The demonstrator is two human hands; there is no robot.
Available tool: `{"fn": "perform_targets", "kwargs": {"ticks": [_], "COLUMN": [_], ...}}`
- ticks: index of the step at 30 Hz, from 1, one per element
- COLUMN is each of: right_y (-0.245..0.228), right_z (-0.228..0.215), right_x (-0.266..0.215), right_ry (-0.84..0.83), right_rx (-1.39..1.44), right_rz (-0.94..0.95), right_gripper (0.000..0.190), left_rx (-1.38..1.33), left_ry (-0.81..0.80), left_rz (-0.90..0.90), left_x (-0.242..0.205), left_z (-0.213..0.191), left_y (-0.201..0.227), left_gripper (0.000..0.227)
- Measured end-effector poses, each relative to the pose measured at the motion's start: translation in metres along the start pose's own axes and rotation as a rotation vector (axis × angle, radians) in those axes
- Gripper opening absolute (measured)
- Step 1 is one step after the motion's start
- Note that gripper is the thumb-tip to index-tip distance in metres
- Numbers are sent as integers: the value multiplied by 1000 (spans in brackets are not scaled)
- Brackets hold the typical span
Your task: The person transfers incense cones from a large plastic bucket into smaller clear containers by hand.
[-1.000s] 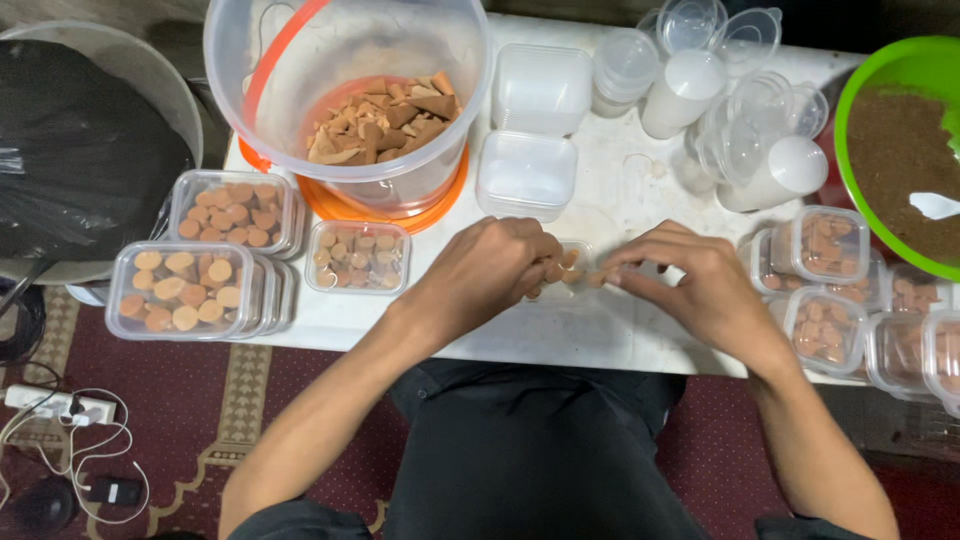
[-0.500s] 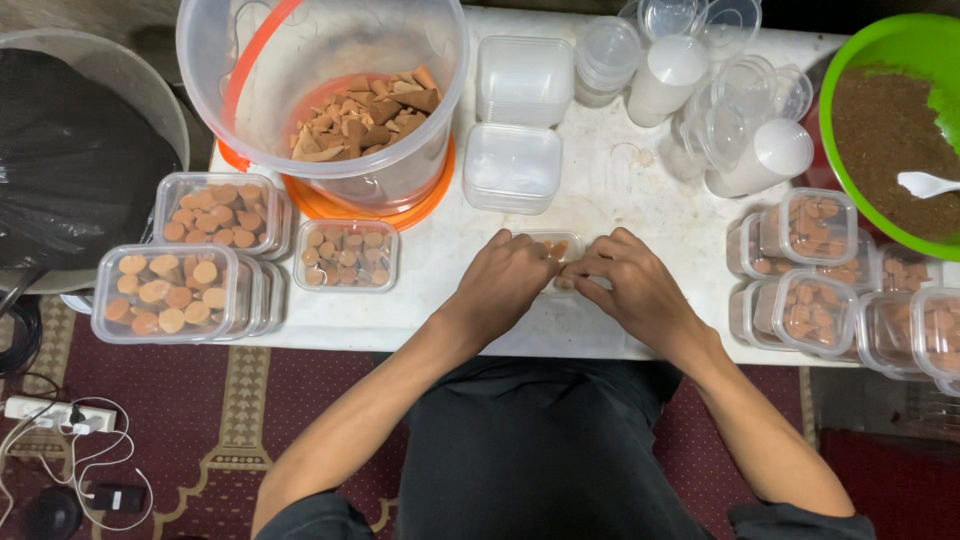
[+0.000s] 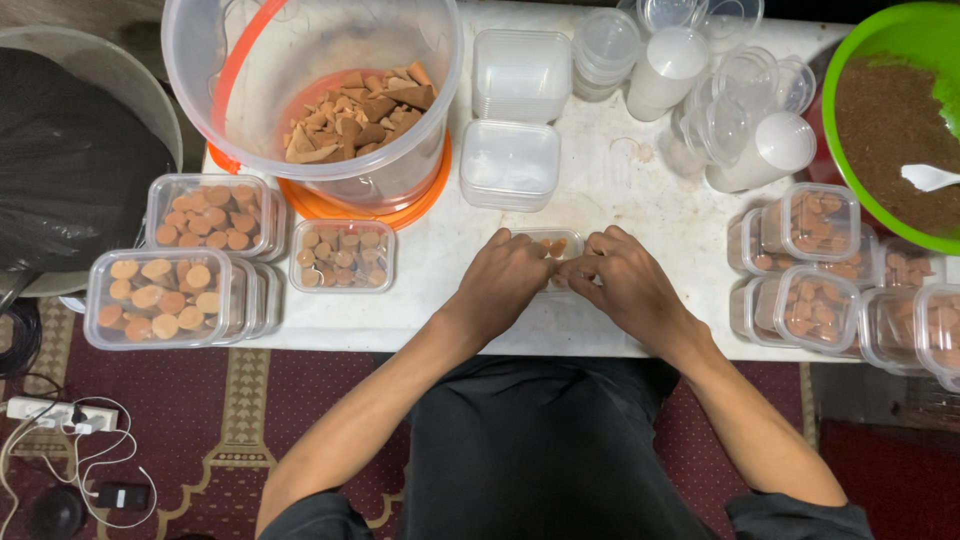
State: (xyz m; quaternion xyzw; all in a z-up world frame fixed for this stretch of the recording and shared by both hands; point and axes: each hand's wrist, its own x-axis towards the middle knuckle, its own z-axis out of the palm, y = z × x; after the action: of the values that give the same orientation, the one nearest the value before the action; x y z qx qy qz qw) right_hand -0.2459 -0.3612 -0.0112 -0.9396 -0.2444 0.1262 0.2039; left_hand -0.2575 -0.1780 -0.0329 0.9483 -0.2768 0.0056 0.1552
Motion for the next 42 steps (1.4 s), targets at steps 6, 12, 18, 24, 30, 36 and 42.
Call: {"fn": "perform_targets", "kwargs": {"ticks": [6, 12, 18, 24, 30, 36, 42], "right_y": [-1, 1, 4, 7, 4, -4, 1], "right_z": [-5, -5, -3, 3, 3, -16, -41], "right_x": [1, 1, 1, 4, 4, 1, 6], "right_ry": [-10, -7, -7, -7, -14, 10, 120], "right_rx": [-8, -10, 5, -30, 9, 68, 145], "right_rz": [-11, -13, -15, -17, -35, -19, -75], "right_gripper": [10, 10, 10, 7, 10, 8, 14], "left_rx": [-71, -43, -70, -110, -148, -194, -311], "left_ry": [-8, -22, -16, -5, -8, -19, 120], "left_rz": [-51, -45, -73, -71, -81, -120, -120], "left_x": [-2, -2, 0, -1, -4, -7, -23], "left_z": [-9, -7, -3, -3, -9, -25, -58], "left_y": [-2, 0, 2, 2, 1, -9, -36], "left_gripper": [13, 13, 9, 4, 4, 7, 14]}}
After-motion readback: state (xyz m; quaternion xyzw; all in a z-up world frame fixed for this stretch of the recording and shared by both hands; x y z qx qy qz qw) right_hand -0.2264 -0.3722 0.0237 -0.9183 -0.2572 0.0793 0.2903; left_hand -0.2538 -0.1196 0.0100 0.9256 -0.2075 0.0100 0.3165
